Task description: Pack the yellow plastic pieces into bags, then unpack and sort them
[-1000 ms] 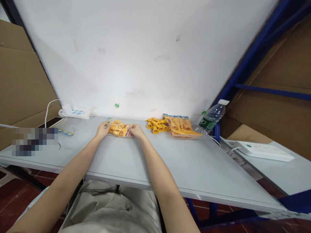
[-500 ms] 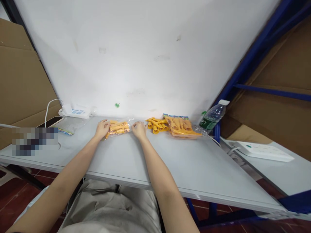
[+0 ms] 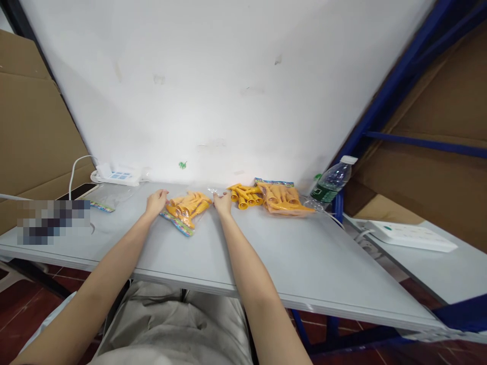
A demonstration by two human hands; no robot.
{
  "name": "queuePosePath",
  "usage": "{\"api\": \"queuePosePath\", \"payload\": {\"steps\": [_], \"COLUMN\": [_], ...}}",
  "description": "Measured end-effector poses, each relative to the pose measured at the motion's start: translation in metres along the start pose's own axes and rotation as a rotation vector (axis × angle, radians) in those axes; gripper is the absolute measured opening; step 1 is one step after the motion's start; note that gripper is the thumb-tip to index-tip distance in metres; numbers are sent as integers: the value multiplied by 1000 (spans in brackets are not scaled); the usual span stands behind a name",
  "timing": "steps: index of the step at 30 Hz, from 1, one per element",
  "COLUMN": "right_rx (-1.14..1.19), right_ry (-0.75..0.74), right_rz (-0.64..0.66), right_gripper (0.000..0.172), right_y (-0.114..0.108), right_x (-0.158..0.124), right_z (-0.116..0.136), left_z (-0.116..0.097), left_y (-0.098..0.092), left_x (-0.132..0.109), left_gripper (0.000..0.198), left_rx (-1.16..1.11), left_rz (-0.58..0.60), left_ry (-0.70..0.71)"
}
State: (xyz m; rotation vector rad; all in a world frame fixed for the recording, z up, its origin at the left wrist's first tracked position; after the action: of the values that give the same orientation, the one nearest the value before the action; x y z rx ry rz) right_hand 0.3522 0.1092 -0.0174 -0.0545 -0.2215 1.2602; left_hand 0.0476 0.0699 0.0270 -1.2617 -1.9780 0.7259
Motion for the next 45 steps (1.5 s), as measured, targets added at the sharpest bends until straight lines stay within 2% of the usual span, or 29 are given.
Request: {"api": "queuePosePath", "payload": {"steps": [3, 8, 10, 14, 18, 21, 27, 30, 34, 37, 40, 45], "right_rx": [102, 235, 264, 288, 298, 300, 294, 295, 305, 295, 308, 351], "right_ry": [166, 188, 205, 228, 233, 230, 216, 186, 161, 168, 194, 241], "right_rz": [-36, 62, 76, 94, 130, 181, 285, 340, 411, 415, 392, 366], "right_gripper": [31, 10, 11, 12, 16, 17, 17, 17, 16, 17, 20, 22], "right_y": [0, 10, 12, 15, 20, 26, 34, 37, 42, 42, 40, 37], "right_x": [-6, -14, -16, -18, -20, -23, -29, -31, -35, -35, -33, -33], "right_z": [-13, -7, -6, -6, -4, -3, 1, 4, 8, 8, 7, 5], "left_z": [2, 4, 4, 5, 5, 10, 18, 18, 17, 20, 26, 24], "left_y": [5, 13, 22, 43, 46, 40, 18, 20, 25, 26, 25, 33], "left_x": [-1, 0, 1, 1, -2, -2, 4, 5, 9, 12, 13, 10], "left_gripper": [41, 27, 24, 31, 32, 31, 21, 24, 22, 13, 10, 15], "left_rx": [-55, -106, -204, -481, -596, -516, -128, -36, -34, -100, -266, -620], "left_rz": [63, 49, 79, 218, 265, 228, 9, 5, 39, 34, 30, 137], "left_ry": [-24, -30, -21, -63, -130, -157, -107, -101, -99, -115, -143, -173]}}
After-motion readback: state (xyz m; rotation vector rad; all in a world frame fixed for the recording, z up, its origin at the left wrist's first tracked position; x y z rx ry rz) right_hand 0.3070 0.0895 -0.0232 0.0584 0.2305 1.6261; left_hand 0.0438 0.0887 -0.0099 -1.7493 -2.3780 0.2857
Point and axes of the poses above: each hand's wrist, its own x-axis towards the middle knuckle, its own y-axis out of the palm, z = x × y, the point moved 10 cm from there along x, towards the middle knuckle, and after that the axes turned 4 degrees about -y, right-handed, at the moved point
